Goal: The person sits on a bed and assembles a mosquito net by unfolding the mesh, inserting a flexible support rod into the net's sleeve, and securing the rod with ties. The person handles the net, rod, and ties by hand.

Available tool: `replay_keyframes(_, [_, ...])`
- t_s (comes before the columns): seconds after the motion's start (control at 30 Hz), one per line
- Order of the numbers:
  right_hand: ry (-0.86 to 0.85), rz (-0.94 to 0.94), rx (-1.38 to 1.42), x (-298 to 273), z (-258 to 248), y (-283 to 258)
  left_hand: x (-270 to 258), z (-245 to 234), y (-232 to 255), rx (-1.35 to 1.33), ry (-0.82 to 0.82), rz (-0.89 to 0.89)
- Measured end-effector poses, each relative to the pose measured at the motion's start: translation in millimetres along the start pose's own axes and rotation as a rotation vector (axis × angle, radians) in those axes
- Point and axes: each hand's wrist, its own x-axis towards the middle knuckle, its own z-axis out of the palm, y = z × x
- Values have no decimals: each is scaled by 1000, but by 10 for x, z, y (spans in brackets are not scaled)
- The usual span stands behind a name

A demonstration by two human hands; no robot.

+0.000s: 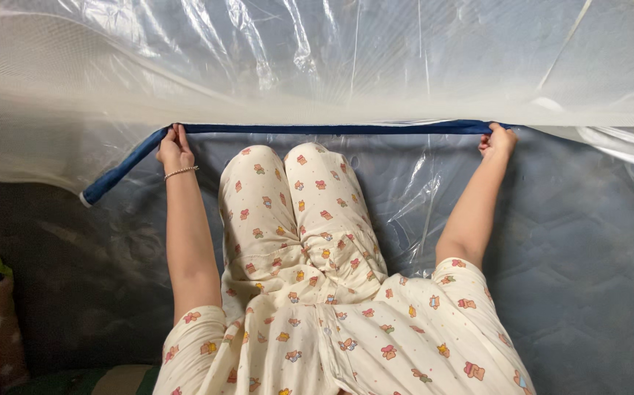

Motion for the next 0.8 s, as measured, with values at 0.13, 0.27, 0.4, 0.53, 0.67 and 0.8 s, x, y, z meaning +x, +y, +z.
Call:
replay_keyframes(0.13, [-181,245,566,185,-108,35,-5,-105,77,274,12,41])
replay_keyframes(0.27, [-240,293,840,206,-141,16,50,-59,152,155,2,-47])
replay_keyframes(0.4, [-365,215,836,62,-124,-67,85,-47,215,105,64,-26])
replay_keyframes(0.53, [-354,-39,606,-78,-86,-114,99,-80,286,33,55,-49])
replay_keyframes(0.67, [-26,-223,-69,-46,-117,-58,95,-125,361,-132,66,-16])
replay_keyframes(0.8, [-55,-93,49,113,-208,-16,77,-198,388,-195,29,-84])
